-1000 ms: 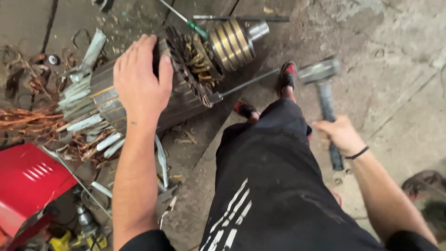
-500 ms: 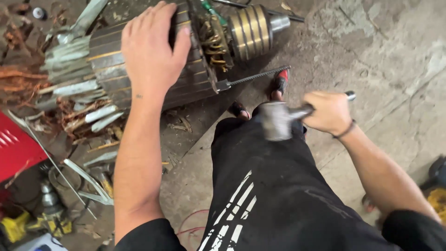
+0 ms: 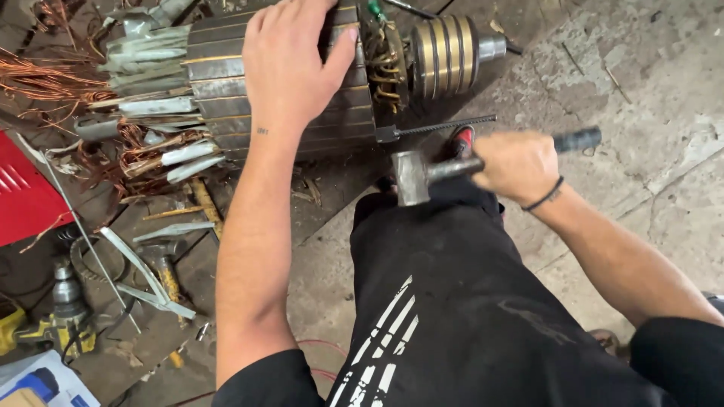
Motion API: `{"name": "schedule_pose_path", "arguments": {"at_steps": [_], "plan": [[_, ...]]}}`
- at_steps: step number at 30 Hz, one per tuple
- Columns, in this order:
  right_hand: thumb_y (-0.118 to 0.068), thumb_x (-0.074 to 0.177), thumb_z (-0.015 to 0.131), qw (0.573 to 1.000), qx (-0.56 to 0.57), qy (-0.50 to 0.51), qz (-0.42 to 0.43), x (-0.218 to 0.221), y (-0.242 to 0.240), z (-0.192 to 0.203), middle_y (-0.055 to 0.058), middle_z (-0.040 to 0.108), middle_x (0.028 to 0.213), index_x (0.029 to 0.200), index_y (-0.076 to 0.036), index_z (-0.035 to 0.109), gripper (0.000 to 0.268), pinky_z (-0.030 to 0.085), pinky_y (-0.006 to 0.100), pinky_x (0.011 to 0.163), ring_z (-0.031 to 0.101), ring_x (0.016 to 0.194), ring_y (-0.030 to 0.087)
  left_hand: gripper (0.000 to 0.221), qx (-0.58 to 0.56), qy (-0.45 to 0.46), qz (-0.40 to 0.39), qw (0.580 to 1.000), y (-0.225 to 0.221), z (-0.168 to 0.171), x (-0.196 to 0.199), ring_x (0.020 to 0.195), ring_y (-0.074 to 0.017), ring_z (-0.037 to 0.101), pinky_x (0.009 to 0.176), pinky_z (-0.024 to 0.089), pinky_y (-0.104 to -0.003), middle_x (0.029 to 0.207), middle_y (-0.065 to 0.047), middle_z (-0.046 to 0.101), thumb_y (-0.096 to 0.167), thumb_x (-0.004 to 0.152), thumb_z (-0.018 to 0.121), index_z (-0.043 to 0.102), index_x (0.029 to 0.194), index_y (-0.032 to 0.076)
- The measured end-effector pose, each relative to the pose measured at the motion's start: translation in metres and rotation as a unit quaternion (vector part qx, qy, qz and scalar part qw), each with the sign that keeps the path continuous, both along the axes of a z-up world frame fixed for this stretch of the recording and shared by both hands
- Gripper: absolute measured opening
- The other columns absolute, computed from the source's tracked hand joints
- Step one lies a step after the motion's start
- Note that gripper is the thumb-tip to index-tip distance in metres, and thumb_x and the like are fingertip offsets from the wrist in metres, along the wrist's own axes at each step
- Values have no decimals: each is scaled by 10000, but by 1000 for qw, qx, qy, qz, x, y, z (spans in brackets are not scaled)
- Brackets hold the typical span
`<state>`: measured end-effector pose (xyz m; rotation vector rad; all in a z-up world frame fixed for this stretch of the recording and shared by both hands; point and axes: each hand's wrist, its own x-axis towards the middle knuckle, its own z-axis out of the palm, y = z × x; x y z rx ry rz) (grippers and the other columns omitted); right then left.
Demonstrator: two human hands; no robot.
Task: Dismantling a large electric motor rotor using a hammer and a metal rod to remove components
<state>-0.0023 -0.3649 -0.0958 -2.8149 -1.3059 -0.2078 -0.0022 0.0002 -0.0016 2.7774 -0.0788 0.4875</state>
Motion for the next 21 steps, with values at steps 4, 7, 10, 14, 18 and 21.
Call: {"name": "schedule_pose_path", "arguments": {"at_steps": [4,7,10,14,18,21], "plan": [[-368,1021,604,991,20,57,119,-10,0,15,-45,488,525,618,-220,507,440,407,336,435,515,444,165,280,-8,10,7,1000,1,-1,1,934,-294,667,879,452,-436,1009,-45,735,349,1023,586,671,1141,109],[-333,892,656,991,-63,86,86,12,27,30,-34,572,594,678,-232,592,245,467,345,477,600,520,186,325,5,0,1,1000,5,-6,5,1007,-300,673,910,451,-449,1087,-70,740,366,1041,571,687,1182,96],[-360,771,662,982,-136,131,-3,4,24,24,-26,643,642,710,-246,646,130,512,356,469,648,557,190,303,0,-1,-10,1000,3,-5,-2,979,-319,667,876,445,-456,1073,-76,732,346,1036,585,687,1171,95],[-281,958,671,989,82,-23,120,6,10,31,-18,498,570,634,-225,534,357,380,338,467,519,488,201,244,-10,-1,-7,1000,3,3,5,845,-341,651,793,438,-464,924,-74,710,331,979,632,651,1072,107],[-263,933,634,980,85,-13,179,22,12,2,-57,480,536,675,-241,547,274,369,323,458,493,452,166,316,1,-11,1,1000,6,-4,4,969,-284,681,882,442,-428,1031,-54,754,370,1029,593,699,1144,95],[-388,935,607,998,-48,24,22,11,8,-18,-62,522,528,615,-234,570,358,417,308,423,502,429,133,197,-8,-26,-10,1000,7,-7,4,827,-303,622,838,445,-424,876,-33,677,298,1007,639,656,1066,111]]}}
